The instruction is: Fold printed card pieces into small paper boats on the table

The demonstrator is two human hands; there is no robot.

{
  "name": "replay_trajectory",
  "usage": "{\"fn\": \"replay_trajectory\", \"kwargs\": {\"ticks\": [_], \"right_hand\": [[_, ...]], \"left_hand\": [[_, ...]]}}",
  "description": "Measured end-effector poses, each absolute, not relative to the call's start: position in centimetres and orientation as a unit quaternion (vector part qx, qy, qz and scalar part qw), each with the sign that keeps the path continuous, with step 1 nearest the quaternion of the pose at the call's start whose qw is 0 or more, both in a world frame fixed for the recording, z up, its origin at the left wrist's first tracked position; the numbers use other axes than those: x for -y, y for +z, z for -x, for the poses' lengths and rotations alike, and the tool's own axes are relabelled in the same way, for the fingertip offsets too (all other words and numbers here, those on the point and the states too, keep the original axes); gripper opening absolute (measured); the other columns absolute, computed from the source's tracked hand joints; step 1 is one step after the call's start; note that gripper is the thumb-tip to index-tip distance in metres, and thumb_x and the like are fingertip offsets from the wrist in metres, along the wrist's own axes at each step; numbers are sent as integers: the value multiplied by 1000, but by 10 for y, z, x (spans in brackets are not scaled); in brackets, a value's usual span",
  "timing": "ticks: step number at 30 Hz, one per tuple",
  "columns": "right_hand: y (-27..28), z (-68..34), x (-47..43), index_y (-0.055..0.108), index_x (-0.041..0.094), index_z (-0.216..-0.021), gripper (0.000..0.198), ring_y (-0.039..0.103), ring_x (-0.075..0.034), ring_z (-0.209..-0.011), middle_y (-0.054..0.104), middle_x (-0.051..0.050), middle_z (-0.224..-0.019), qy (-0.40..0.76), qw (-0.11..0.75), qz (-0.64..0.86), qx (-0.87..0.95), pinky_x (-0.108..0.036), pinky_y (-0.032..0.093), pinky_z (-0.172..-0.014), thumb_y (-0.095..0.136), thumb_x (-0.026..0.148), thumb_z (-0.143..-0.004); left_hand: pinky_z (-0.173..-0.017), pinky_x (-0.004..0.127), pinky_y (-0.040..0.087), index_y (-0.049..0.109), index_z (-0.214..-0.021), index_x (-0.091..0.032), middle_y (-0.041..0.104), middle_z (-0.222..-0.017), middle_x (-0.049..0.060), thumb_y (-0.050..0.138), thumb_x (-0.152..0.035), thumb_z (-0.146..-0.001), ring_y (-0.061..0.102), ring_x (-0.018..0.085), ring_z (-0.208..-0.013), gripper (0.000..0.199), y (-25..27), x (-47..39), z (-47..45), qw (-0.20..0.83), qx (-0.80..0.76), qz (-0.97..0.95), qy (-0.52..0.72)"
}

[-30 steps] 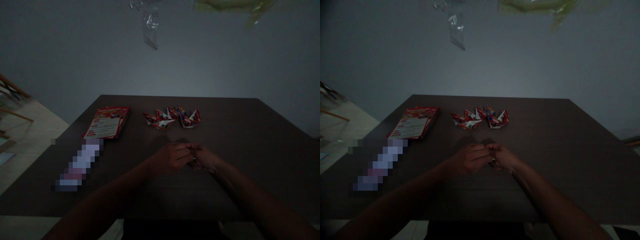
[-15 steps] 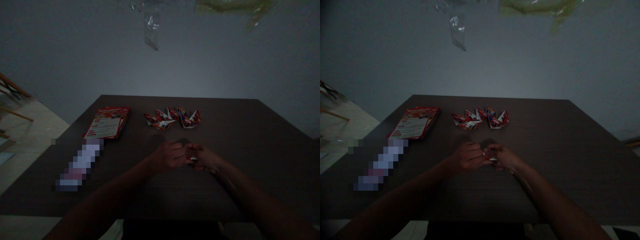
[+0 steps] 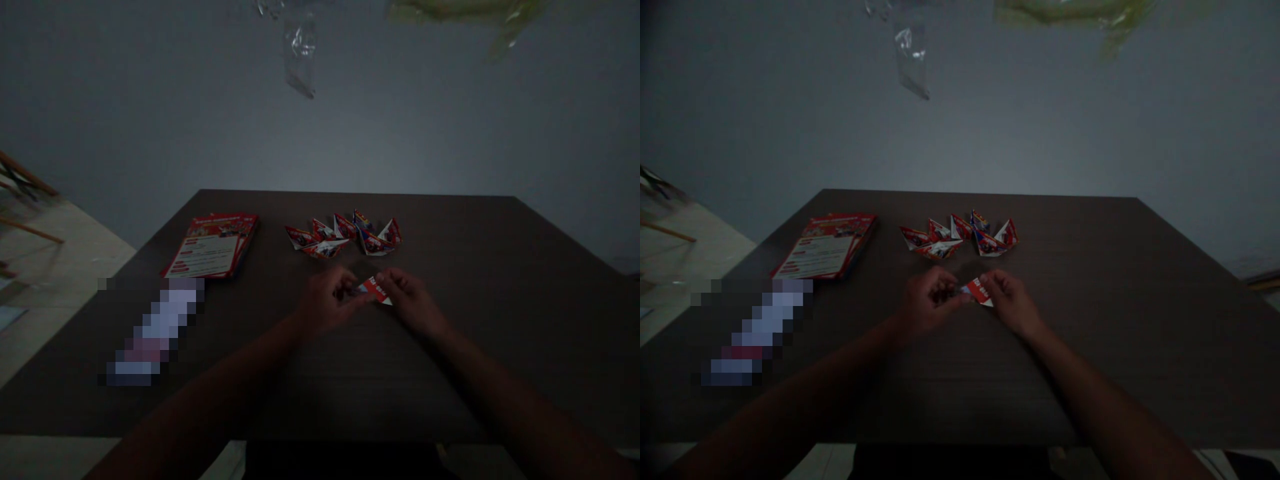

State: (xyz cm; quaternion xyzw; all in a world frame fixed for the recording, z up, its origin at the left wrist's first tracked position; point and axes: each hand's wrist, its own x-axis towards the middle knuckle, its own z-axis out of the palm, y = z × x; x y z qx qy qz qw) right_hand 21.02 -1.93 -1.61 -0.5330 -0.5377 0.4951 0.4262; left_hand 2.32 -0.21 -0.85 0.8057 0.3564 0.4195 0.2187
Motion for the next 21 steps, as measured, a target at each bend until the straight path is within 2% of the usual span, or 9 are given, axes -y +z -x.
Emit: {"fn": "replay_trajectory", "kwargs": {"ticks": [3, 8, 10, 14, 21], "right_hand": [[-18, -211, 19, 55, 17, -78, 37, 47, -10, -58, 54, 1, -66, 402, 458, 535, 586, -21, 37, -52, 51, 53, -83], [-17, -211, 24, 55, 20, -81, 40, 47, -12, -58, 52, 1, -65, 382, 459, 535, 598, -23, 37, -51, 43, 57, -86], [-15, -211, 25, 55, 21, -83, 43, 46, -13, -54, 51, 1, -61, 414, 450, 535, 584, -23, 36, -48, 39, 61, -86], [-14, -212, 25, 56, 21, -84, 47, 47, -12, -50, 53, 1, -59, 479, 420, 520, 570, -23, 35, -46, 39, 65, -84], [-13, -213, 25, 57, 18, -77, 46, 44, -10, -44, 52, 2, -51, 507, 419, 483, 578, -21, 33, -43, 43, 62, -84]], "left_hand": [[-56, 21, 42, 58, -101, -16, 65, -79, 2, 63, -40, -78, 57, 10, -62, 33, -11, 2, -23, 351, -369, -769, 387], [-68, 25, 48, 61, -109, -17, 68, -96, 6, 63, -35, -79, 63, 14, -77, 35, -18, -4, -20, 423, -358, -745, 371], [-70, 26, 49, 60, -112, -17, 67, -98, 7, 64, -34, -78, 63, 15, -80, 38, -20, -5, -20, 426, -359, -739, 379], [-71, 26, 49, 64, -107, -17, 68, -98, 6, 63, -30, -80, 63, 15, -81, 30, -18, -4, -20, 387, -354, -758, 387], [-70, 24, 47, 64, -106, -18, 68, -93, 6, 57, -27, -85, 61, 13, -79, 25, -13, -6, -19, 337, -298, -802, 393]]}}
